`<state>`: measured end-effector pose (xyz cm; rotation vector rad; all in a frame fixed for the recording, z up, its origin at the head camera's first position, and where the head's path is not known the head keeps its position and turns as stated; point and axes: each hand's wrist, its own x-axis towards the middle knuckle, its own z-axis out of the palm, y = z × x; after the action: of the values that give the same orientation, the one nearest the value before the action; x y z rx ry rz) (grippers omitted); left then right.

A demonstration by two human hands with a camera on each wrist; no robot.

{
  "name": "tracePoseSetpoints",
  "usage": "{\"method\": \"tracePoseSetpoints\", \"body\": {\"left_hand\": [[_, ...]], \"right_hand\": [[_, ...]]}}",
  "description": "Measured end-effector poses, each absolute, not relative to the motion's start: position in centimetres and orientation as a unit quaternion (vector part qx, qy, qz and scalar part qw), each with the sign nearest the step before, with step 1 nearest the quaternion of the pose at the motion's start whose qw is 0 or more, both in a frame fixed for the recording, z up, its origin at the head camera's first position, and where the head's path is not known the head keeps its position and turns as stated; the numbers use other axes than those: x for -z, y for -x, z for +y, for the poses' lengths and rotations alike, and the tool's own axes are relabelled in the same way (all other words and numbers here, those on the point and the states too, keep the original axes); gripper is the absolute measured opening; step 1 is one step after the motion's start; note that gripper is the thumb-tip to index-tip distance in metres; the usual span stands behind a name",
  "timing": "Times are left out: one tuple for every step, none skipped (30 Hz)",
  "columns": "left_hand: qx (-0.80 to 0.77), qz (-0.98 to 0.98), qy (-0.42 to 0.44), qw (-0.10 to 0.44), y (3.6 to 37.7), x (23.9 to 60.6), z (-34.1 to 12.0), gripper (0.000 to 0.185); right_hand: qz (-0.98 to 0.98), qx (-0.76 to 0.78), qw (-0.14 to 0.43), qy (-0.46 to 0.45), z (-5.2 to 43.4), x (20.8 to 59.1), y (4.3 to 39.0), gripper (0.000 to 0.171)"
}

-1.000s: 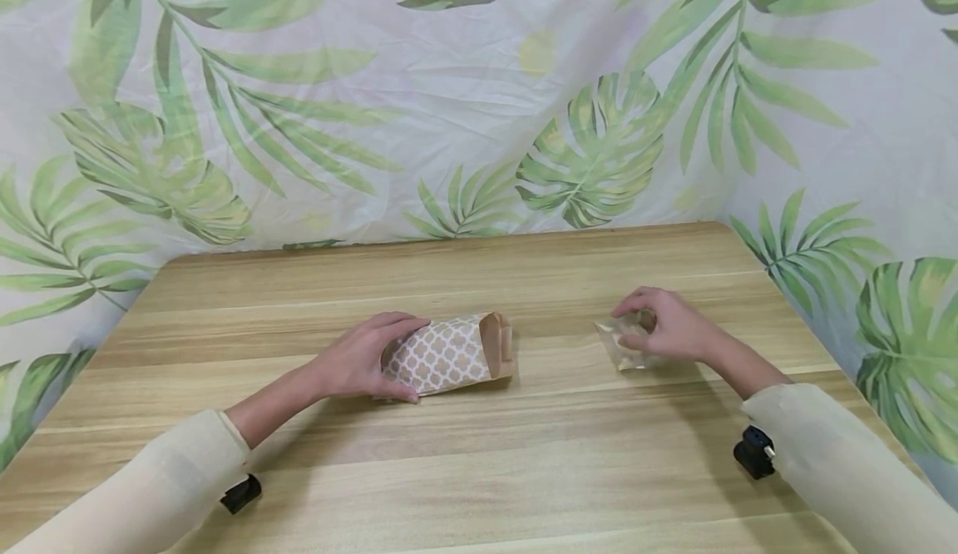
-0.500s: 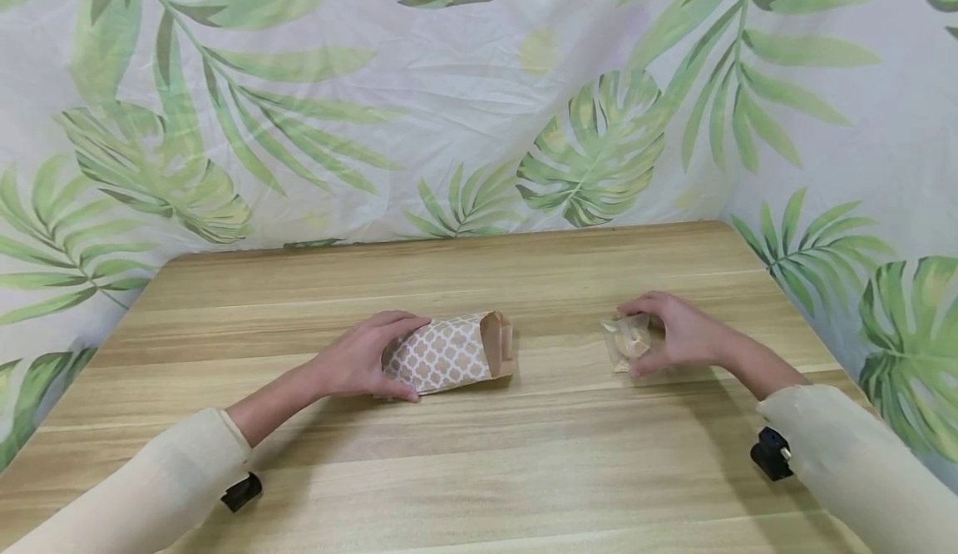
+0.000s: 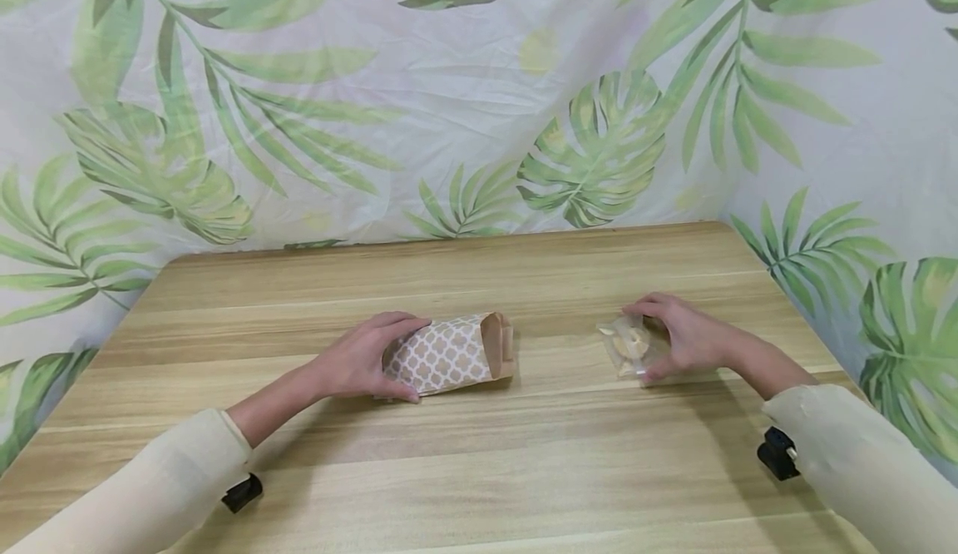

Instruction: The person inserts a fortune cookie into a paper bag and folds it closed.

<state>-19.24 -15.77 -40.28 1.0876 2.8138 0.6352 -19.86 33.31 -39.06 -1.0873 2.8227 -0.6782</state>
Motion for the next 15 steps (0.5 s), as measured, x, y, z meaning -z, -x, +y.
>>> {"method": "tracePoseSetpoints", "body": {"left_hand": [[-0.206,0.912,-0.353,0.029,19.24,40.30,-15.77,0.103],[-0.206,0.912,-0.353,0.029,19.25,40.31,-15.78,0.103],[-0.206,0.912,-0.353,0.029,19.26,40.31,-15.78,0.103],[-0.205,0.912,-0.354,0.029,19.26,40.31,-15.78,0.103],[-0.205,0.912,-0.354,0.029,19.27,40.31,-15.78,0.103],[-0.206,0.912,-0.354,0.029,19.27,40.30,-15.78,0.103],[-0.206,0.912,-0.354,0.029,19.27,40.28,-15.78,0.103],[-0.206,0.912,-0.354,0.030,19.26,40.26,-15.77,0.103],[-0.206,0.912,-0.353,0.031,19.26,40.25,-15.76,0.103],[-0.206,0.912,-0.353,0.031,19.25,40.23,-15.75,0.103],[-0.206,0.913,-0.352,0.032,19.24,40.21,-15.74,0.103],[-0.206,0.913,-0.351,0.033,19.23,40.19,-15.73,0.104],[-0.206,0.913,-0.350,0.034,19.21,40.17,-15.73,0.104],[-0.206,0.913,-0.350,0.035,19.21,40.16,-15.72,0.104],[-0.206,0.913,-0.349,0.035,19.20,40.16,-15.72,0.104]], "right_hand": [[0.911,0.218,0.021,0.350,33.33,39.05,19.86,0.093],[0.911,0.216,0.018,0.352,33.34,39.07,19.87,0.092],[0.911,0.214,0.016,0.352,33.35,39.08,19.89,0.092],[0.911,0.213,0.013,0.353,33.35,39.11,19.91,0.091],[0.910,0.213,0.009,0.355,33.35,39.15,19.93,0.091],[0.909,0.213,0.005,0.357,33.34,39.20,19.96,0.090],[0.909,0.214,0.001,0.359,33.33,39.25,19.98,0.089],[0.908,0.215,-0.003,0.360,33.31,39.28,19.99,0.087],[0.907,0.216,-0.006,0.361,33.29,39.30,19.99,0.086],[0.906,0.219,-0.008,0.361,33.28,39.31,19.99,0.085],[0.906,0.221,-0.009,0.362,33.25,39.32,19.99,0.085],[0.906,0.222,-0.008,0.360,33.24,39.31,19.99,0.083],[0.907,0.225,-0.005,0.357,33.23,39.29,19.99,0.082],[0.907,0.228,-0.002,0.354,33.21,39.27,19.98,0.081],[0.907,0.231,0.000,0.351,33.19,39.26,19.98,0.080]]}}
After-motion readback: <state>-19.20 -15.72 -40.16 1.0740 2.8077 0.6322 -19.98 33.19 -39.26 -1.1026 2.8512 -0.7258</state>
